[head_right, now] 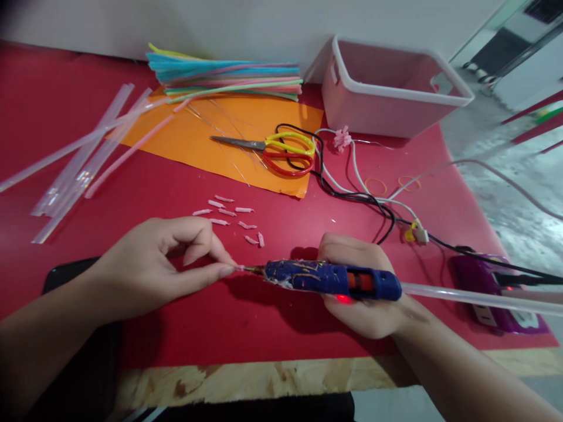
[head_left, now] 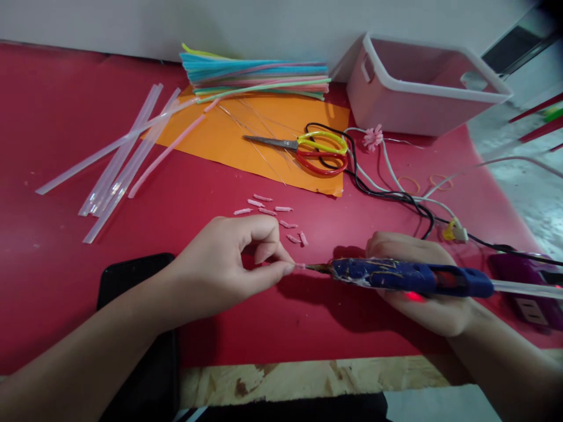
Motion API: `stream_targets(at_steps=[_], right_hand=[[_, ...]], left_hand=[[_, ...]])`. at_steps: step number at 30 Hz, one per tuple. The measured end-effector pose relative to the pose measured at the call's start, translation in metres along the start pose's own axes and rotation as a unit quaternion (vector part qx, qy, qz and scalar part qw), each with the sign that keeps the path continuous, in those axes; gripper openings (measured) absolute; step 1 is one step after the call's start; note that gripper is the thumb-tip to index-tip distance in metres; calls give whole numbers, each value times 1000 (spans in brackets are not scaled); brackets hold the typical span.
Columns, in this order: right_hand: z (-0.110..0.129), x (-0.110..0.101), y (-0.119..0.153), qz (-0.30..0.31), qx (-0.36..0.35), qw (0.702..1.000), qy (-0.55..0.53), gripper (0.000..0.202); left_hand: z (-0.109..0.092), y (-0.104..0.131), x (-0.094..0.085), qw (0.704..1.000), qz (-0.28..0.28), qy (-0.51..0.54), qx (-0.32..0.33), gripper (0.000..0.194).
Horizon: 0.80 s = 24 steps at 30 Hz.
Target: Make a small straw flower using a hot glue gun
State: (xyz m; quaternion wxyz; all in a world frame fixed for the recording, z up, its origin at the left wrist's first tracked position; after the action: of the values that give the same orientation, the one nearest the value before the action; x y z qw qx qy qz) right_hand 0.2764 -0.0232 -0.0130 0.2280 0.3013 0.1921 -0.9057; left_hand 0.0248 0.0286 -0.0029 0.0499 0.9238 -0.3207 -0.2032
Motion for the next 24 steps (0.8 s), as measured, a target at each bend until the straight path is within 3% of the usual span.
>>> stream_targets(at_steps=[24], right_hand=[[-2, 0, 0, 1, -5, 1000, -5, 8]], left_hand=[[0, 0, -1, 1000, -3, -4, 5, 41]])
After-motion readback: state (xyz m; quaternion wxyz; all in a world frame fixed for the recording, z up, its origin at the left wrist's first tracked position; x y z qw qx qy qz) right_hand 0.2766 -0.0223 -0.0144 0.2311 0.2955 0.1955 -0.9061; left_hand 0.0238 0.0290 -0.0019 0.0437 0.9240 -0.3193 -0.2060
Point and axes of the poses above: each hand's wrist, its own y-axis away from the middle knuckle, its own x-axis out of the palm, z = x × y, the point moved 4 cm from there along -y, towards the middle knuckle, and after that the axes turned 8 degrees about -x, right-handed, at the moved point
